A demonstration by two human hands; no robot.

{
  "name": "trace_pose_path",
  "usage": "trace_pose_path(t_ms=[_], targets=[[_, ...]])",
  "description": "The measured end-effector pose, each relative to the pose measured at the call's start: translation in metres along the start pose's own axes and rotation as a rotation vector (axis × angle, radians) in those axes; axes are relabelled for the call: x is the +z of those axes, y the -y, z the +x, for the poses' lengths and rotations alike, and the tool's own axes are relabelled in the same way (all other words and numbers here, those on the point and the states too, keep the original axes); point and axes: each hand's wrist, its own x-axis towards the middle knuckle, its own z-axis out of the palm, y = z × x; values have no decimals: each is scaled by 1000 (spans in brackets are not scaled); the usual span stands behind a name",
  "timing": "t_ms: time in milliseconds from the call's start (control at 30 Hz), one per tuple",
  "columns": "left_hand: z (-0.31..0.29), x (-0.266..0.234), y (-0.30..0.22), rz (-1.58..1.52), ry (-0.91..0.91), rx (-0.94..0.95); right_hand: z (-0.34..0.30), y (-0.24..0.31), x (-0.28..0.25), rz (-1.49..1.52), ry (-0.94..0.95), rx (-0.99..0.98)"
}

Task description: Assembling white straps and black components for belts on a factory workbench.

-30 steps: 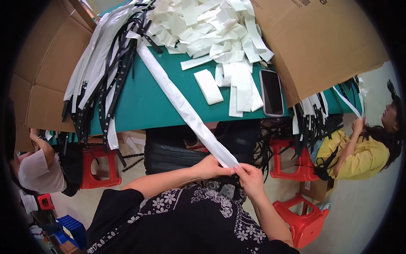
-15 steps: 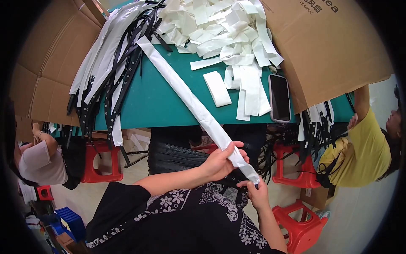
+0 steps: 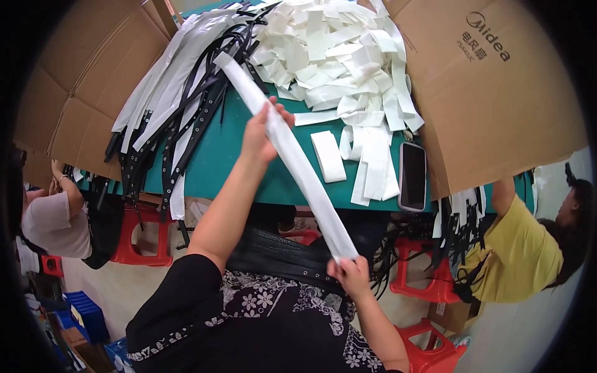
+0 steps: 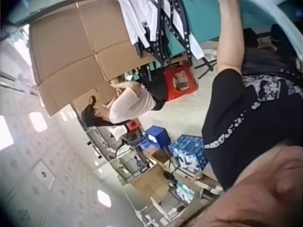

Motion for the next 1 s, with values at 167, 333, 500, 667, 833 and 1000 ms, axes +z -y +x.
trace_pose_path(t_ms=[167,333,500,667,833,1000], targets=[[-9,76,-42,337,378,295,84,35,73,21,143,42],[23,129,-112,781,691,453,121,65,107,106,276,19],[99,149,-188,683,839,224,161,85,140,94,248,3],[217,80,-293,868,61,161,187,55,159,73,188,169],[157,15,-253,2118,-184,244,214,48,157,75,204,398],[-15,-1,-126,1897,75,-515,218,55,148,145,206,441]])
